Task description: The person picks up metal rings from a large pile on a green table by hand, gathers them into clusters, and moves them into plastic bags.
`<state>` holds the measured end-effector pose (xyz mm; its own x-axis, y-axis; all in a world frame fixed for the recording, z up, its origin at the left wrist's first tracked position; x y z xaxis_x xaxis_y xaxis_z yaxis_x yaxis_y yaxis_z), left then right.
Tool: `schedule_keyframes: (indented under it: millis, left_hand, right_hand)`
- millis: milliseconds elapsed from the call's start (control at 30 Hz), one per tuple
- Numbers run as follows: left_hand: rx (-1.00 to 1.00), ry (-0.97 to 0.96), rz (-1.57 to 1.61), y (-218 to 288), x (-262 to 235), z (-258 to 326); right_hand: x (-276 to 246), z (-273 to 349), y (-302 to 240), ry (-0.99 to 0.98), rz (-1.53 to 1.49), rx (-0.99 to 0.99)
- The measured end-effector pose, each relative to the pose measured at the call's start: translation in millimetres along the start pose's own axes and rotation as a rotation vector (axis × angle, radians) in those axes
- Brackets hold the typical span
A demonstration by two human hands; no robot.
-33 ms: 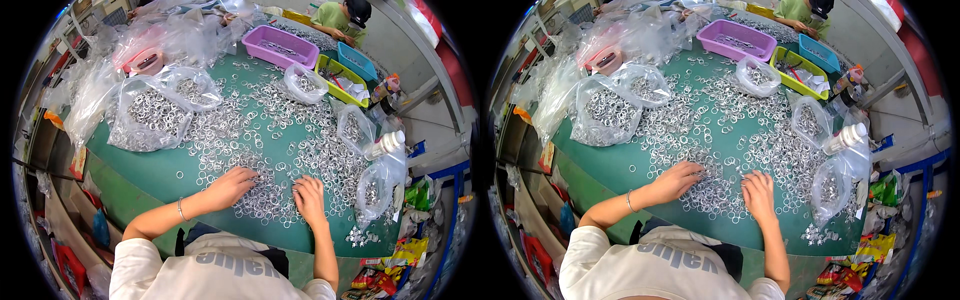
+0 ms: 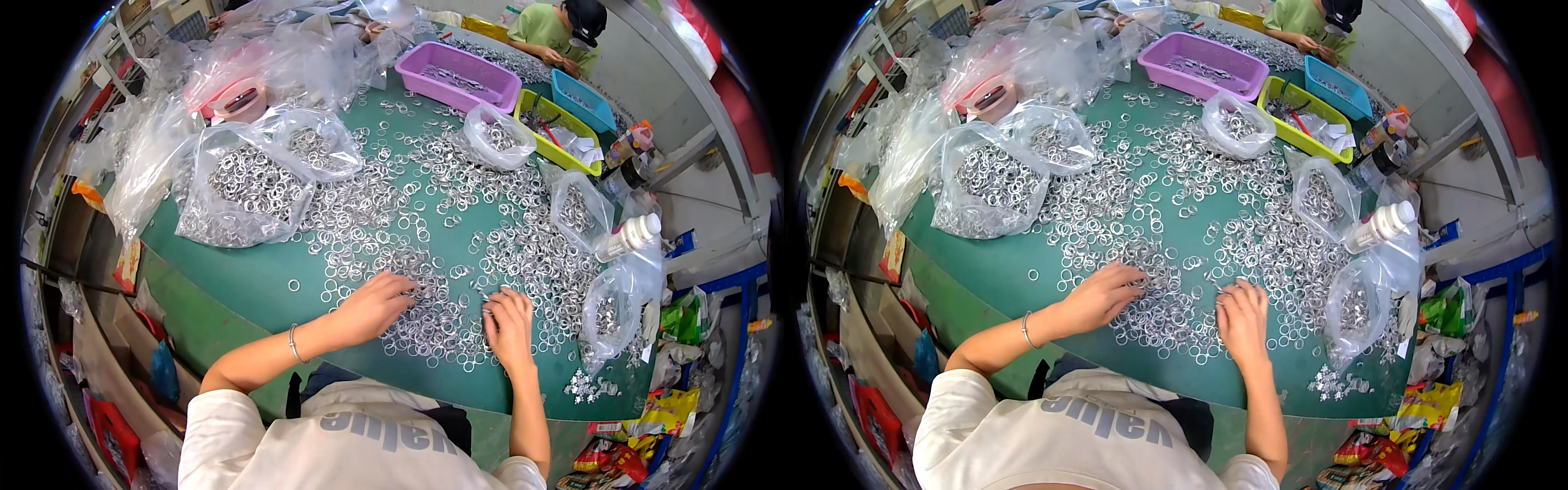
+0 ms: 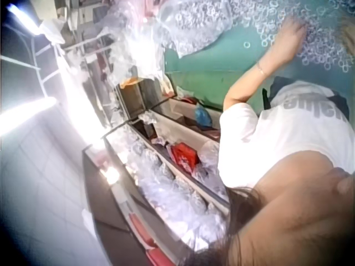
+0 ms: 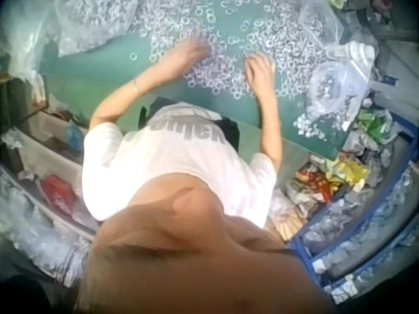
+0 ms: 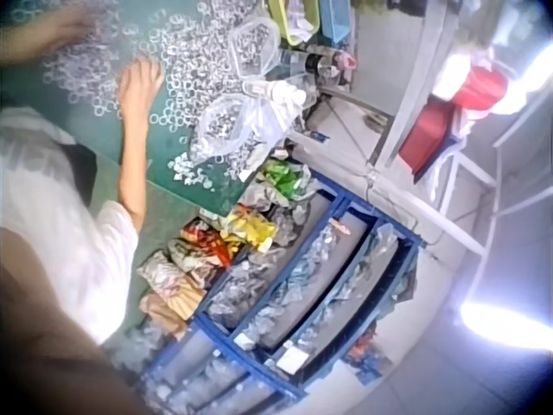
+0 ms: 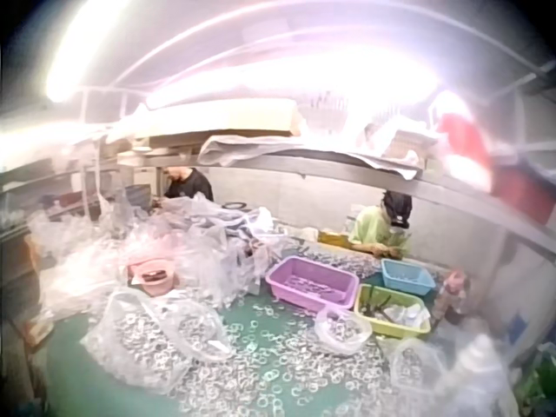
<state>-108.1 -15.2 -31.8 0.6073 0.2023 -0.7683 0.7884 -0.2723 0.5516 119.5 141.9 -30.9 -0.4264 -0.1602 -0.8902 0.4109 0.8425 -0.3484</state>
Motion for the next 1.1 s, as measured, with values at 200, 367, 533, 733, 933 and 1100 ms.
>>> schedule_keyframes:
  millis: [200, 367, 533, 733, 933, 1100]
  left_hand:
    - [-0.034, 0.017, -0.171, 11, 10, -11]
    - [-0.089, -0.137, -0.316, 8, 12, 2]
    - [-0.277, -0.037, -0.283, 9, 4, 29]
    - [-0.376, 0.103, -0.335, 16, 0, 49]
    - [-0.240, 0.150, -0.228, 28, 22, 23]
    - [-0.108, -0.009, -0.174, 28, 25, 29]
  right_hand:
    - [4, 4, -47, -0.024, -0.202, 0.071]
    - [23, 12, -71, -0.186, -0.123, -0.087]
    - [17, 21, -49, -0.049, -0.023, 0.079]
    - [16, 16, -42, 0.103, -0.057, 0.307]
    - [55, -37, -66, 0.143, -0.032, 0.184]
    - [44, -36, -66, 0.205, -0.323, 0.237]
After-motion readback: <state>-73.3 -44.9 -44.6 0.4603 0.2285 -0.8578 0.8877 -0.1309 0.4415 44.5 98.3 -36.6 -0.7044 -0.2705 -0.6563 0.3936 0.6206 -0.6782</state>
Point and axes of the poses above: each hand's wrist, its own z-axis away from the middle knuckle, its own x-axis out of the palm, y = z × x, the point moved 1 cm from there along -z, towards the middle knuckle, and after that the axes turned 3 degrees about x, right-handed, at the moved point
